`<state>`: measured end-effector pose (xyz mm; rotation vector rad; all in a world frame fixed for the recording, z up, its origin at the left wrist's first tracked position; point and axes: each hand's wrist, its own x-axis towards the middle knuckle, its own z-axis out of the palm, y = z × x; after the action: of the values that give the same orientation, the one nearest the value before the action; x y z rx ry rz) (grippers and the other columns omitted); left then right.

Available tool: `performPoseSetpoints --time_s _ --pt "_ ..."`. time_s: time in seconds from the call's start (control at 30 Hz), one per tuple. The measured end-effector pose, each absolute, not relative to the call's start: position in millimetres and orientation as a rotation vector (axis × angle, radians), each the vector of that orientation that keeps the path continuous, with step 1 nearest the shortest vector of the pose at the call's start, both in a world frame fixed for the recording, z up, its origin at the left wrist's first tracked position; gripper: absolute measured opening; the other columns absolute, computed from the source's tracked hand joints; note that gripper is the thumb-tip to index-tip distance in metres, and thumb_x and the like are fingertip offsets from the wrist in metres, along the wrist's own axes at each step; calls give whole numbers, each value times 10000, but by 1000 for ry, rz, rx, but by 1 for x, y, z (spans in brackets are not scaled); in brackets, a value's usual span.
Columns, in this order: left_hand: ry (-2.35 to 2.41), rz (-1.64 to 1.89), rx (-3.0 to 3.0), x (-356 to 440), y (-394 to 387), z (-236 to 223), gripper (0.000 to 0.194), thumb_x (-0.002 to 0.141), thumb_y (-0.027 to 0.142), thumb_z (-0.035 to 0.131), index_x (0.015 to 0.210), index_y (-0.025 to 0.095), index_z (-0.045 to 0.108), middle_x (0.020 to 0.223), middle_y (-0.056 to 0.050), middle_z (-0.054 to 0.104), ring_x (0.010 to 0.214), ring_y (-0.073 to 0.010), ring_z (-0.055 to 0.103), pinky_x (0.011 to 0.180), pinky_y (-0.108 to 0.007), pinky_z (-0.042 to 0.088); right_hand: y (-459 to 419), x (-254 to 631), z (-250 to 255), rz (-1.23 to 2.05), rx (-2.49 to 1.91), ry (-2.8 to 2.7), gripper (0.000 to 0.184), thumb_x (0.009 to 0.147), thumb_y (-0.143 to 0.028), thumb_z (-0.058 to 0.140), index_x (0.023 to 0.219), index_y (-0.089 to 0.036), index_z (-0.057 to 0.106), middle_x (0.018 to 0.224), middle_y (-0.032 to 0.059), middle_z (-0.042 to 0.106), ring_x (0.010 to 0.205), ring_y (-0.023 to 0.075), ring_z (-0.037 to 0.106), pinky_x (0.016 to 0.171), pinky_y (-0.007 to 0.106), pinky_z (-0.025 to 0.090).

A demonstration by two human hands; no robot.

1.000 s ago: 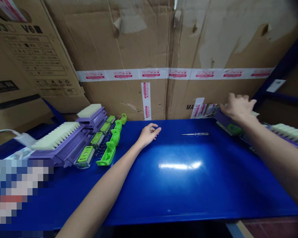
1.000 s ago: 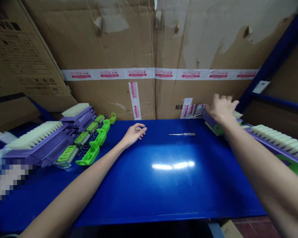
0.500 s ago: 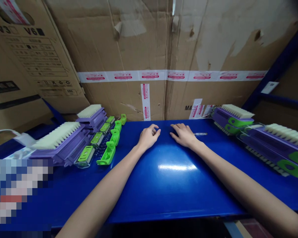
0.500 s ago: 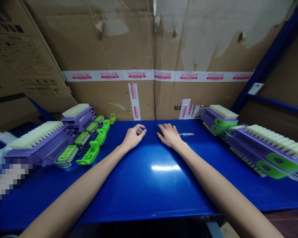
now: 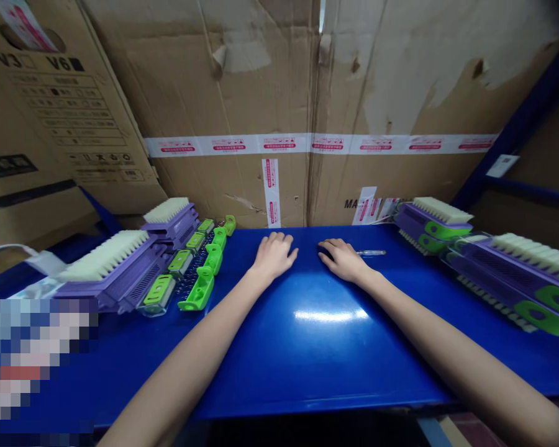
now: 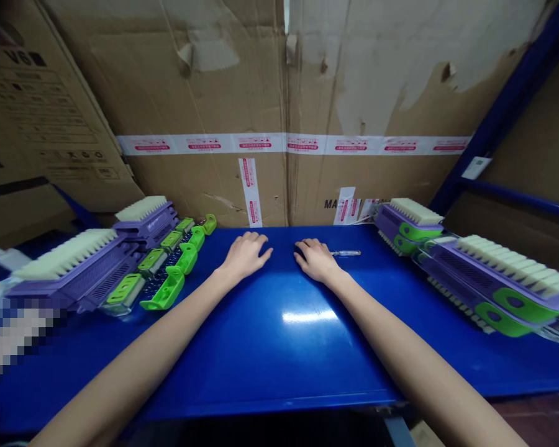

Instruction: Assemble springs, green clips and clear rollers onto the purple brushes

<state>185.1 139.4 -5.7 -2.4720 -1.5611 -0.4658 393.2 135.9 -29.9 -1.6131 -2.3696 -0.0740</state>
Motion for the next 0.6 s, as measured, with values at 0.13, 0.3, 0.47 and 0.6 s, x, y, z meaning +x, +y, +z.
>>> performPoseSetpoints --time_s 0.13,0.3,0.47,0.6 --pt "-1821 -558 -2136 159 158 26 382 880 395 446 1127 129 561 1106 -193 589 1082 -348 514 871 -463 433 136 393 -29 -65 -1629 -2365 409 940 -328 387 1273 -143 535 1286 128 563 1168 271 494 969 393 383" --pt "-2041 -649 -1695 93 182 72 462 837 410 497 1173 93 511 1233 -255 507 1194 -405 437 914 -535 408 135 393 -28 -53 -1645 -2353 413 942 -329 381 1283 -147 525 1295 123 557 1167 265 492 968 386 381" --pt "-2256 -764 -1360 8 201 90 769 612 609 667 1198 154 460 1357 -250 430 1285 -504 328 976 -681 286 134 393 -27 -51 -1632 -2353 412 937 -319 386 1281 -140 525 1287 129 560 1160 264 489 975 392 377" --pt "-2180 -1050 -1882 -40 212 87 866 344 774 660 1052 306 493 1208 -159 577 1340 -534 202 890 -752 276 134 392 -27 -45 -1640 -2349 414 935 -319 389 1284 -140 523 1293 128 555 1162 265 488 978 390 375"
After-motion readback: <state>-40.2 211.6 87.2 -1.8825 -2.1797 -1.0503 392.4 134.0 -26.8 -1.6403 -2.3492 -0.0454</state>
